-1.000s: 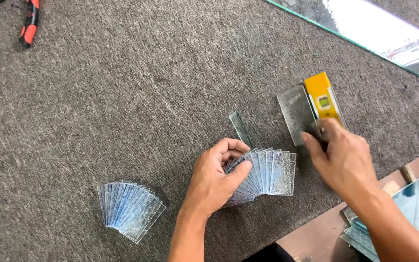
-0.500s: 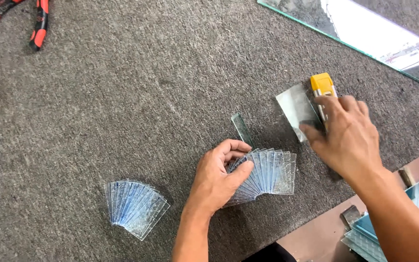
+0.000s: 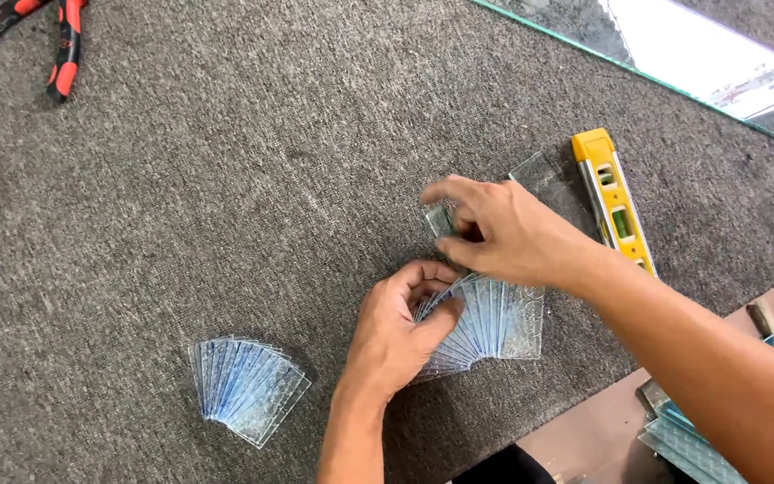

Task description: Fanning out, measuring, and organizing small rectangular glass pieces on a workbench

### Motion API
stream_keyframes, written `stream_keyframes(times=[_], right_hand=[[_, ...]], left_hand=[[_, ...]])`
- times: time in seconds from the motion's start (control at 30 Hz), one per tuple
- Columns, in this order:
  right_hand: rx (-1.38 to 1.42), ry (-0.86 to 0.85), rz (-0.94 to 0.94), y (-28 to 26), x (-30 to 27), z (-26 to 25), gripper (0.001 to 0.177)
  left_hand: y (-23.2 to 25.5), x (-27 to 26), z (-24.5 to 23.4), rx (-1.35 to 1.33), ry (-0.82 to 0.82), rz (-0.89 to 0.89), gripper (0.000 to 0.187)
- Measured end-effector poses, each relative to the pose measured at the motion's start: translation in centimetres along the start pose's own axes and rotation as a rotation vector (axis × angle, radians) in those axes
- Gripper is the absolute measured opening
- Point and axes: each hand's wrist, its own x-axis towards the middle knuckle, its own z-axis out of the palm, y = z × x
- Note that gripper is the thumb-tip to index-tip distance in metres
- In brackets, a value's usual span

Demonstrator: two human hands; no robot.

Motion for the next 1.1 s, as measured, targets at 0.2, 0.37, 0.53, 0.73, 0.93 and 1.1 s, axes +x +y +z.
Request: stream_keyframes(times=[0.2, 0.37, 0.53, 0.73, 0.93, 1.1], right_hand=[[-0.189, 0.059, 0.373, -0.3, 2.6, -2.6, 0.048], [0.068, 0.188, 0.119, 3.2, 6.1, -5.4, 0.038], [0.146, 0.141, 0.137, 5.0, 5.5, -5.4, 0.056], [-0.198, 0.343, 0.256, 6.1, -1.6, -4.7, 0.069], [-0.433, 0.403, 0.431, 8.8, -9.1, 1.8, 0.068], [-0.352, 0.461, 0.439, 10.9, -8.9, 3.3, 0.079]], left_hand=[[1.3, -0.4, -0.4, 0.031, -0.024, -0.074, 0.027], [1.6, -0.1, -0.1, 0.073, -0.023, -0.117, 0.032], [2.3, 0.2, -0.2, 0.063, -0.036, -0.163, 0.039], [1.2, 0.4, -0.4, 0.107, -0.069, -0.179, 0.034], [1.5, 0.6, -0.5, 0.091, -0.084, -0.214, 0.034], [2.2, 0.7, -0.4, 0.042, -0.079, -0.288, 0.034]])
